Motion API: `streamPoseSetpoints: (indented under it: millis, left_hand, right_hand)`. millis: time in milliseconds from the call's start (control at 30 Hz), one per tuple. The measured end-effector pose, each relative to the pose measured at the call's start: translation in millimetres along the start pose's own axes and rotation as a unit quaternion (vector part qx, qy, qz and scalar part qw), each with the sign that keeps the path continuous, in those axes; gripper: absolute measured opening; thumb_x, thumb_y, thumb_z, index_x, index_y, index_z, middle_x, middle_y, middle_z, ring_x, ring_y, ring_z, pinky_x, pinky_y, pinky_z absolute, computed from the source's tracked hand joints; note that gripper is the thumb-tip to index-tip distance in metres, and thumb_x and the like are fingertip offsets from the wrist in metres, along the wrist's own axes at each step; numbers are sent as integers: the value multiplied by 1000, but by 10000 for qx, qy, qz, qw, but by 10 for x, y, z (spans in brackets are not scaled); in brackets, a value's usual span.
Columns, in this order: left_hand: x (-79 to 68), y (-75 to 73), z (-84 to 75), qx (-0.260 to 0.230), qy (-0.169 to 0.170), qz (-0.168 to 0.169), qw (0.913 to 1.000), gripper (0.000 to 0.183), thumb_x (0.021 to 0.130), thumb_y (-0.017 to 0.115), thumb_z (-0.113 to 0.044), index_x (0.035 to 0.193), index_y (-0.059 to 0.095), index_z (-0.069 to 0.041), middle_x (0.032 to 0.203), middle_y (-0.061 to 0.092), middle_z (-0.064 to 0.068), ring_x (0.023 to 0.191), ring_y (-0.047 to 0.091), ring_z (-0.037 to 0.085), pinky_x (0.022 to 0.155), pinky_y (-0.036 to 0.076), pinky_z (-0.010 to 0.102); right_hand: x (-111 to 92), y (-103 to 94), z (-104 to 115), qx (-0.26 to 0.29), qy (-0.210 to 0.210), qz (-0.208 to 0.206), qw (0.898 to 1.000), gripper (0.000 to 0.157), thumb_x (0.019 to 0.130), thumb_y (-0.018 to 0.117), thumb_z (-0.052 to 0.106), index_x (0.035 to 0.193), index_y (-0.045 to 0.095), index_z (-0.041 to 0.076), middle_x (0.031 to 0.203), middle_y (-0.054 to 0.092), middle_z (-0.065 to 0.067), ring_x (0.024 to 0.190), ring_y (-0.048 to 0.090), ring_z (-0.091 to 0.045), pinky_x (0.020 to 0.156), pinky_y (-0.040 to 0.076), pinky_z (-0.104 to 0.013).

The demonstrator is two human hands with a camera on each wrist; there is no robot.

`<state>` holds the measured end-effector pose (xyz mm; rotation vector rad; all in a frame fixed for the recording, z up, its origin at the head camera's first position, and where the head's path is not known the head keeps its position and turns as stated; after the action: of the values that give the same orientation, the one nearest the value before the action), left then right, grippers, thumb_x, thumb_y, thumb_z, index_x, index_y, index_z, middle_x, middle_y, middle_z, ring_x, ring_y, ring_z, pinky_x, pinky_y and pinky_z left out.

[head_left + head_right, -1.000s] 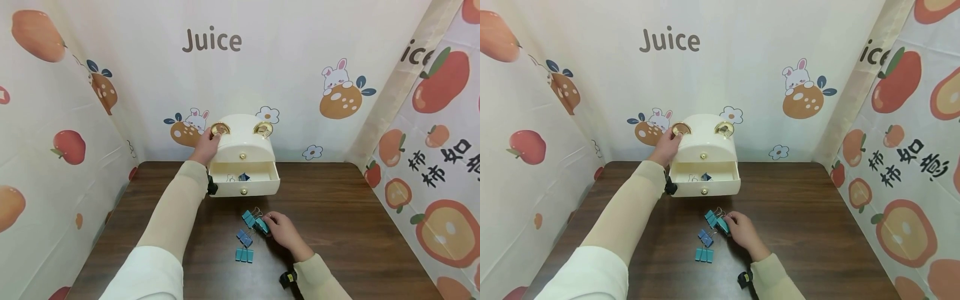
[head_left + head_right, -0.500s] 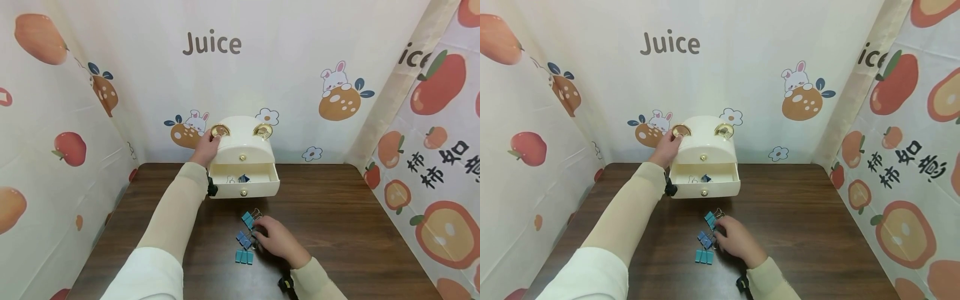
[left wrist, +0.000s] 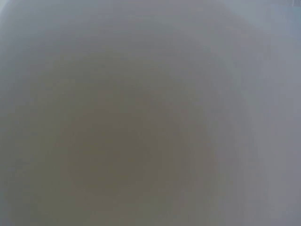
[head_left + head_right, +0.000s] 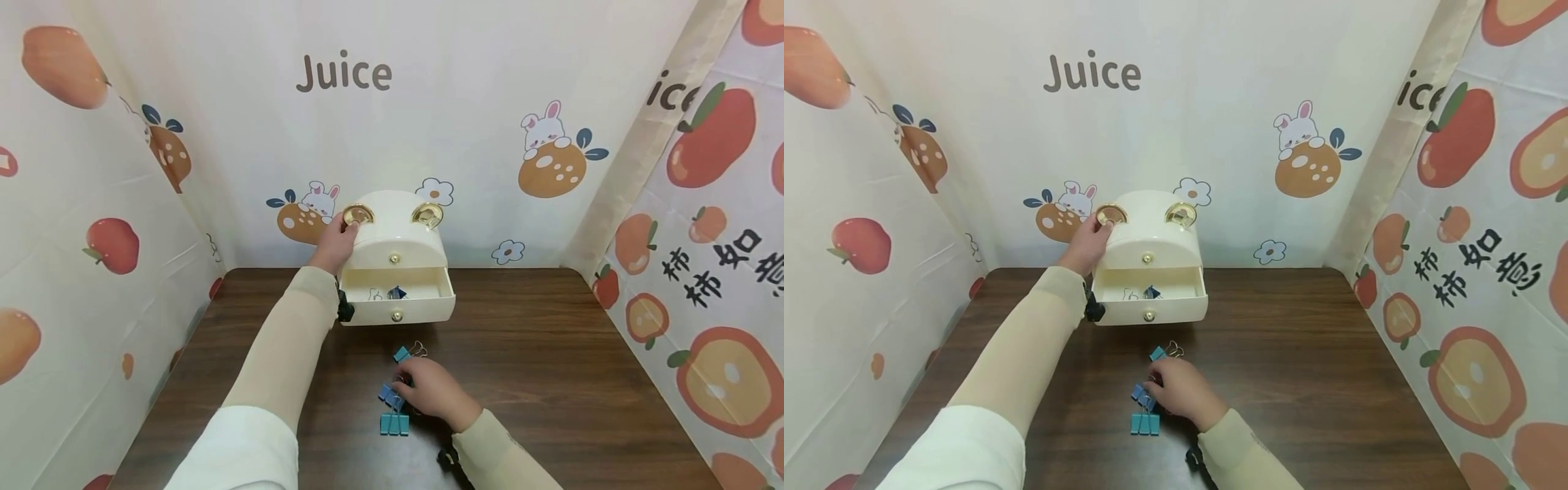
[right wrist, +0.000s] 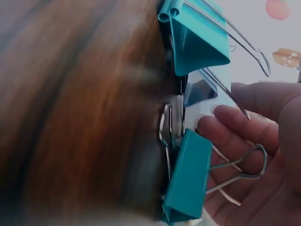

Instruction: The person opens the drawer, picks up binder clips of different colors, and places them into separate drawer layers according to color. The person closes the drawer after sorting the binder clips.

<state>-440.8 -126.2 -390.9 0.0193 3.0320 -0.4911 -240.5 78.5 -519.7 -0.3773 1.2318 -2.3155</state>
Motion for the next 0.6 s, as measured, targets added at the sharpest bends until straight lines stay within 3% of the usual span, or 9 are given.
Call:
streamPoseSetpoints:
  millis: [167,333,600]
  left_hand:
    - [2,-4,4,31,-41,-10,10000,43,111,45,-41,150,45,-23,148,50,1,127,48,23,111,37,48]
    - [14,-7,9,23,-23,-40,10000,41,111,45,-41,148,46,-23,146,51,1,127,48,23,111,37,48]
    - [10,-8,10,69,116,-15,9999,43,111,45,-39,150,46,-22,149,50,2,131,47,23,114,35,48]
  right_hand:
    - [33,35,-41,381,295,40,9988,17,101,69,24,85,65,19,73,55,11,65,53,-7,62,47,-28]
    - [32,-3,-45,782,318,-71,9964,16,105,62,22,90,63,19,73,55,9,62,53,-8,60,48,-28]
    - [37,-191,-36,1255,417,-574,9896,16,108,56,22,93,59,19,73,53,7,65,51,-9,60,47,-29]
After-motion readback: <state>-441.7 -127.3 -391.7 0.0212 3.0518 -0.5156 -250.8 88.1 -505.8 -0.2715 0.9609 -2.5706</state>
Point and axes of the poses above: each hand's wrist, its own x-axis towards the middle knuckle, its own y-axis out of the palm, z = x × y, the point moved 6 cm from there along x, towards the middle knuckle
